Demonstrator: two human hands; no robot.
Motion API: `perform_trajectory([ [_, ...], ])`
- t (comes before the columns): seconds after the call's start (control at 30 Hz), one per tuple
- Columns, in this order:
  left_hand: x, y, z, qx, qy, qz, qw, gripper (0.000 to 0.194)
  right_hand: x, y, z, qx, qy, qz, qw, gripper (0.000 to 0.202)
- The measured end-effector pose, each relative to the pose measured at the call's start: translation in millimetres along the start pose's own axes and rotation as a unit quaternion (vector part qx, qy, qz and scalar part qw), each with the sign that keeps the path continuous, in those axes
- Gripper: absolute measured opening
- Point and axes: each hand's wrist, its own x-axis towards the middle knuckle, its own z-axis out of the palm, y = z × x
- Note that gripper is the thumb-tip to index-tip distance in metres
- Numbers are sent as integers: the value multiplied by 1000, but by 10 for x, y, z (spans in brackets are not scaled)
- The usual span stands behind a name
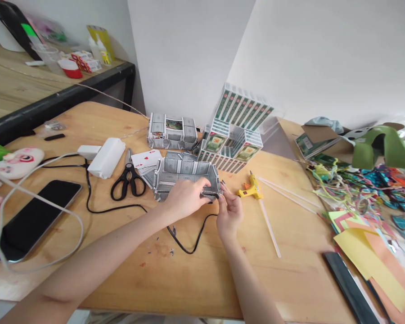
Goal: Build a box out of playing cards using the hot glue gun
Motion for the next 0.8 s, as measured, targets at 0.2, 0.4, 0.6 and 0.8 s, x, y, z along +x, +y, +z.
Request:
perform_trajectory([
  [0.2, -50, -52, 186, -3, 8, -1, 1000, 35, -40, 49, -37, -90, 15, -62, 994, 9],
  [0.4, -65, -92, 248, 14, 12, 9, 1000, 36, 63, 76, -101, -147, -7, -188, 971, 10],
  [0.6, -73, -102, 245, 24, -4, 1, 1000, 37, 118, 80, -145, -160, -53, -187, 968, 13],
  [0.8, -94, -92, 227, 12, -22, -2, 1000, 43, 165, 51, -201, -171, -101, -205, 959, 10],
])
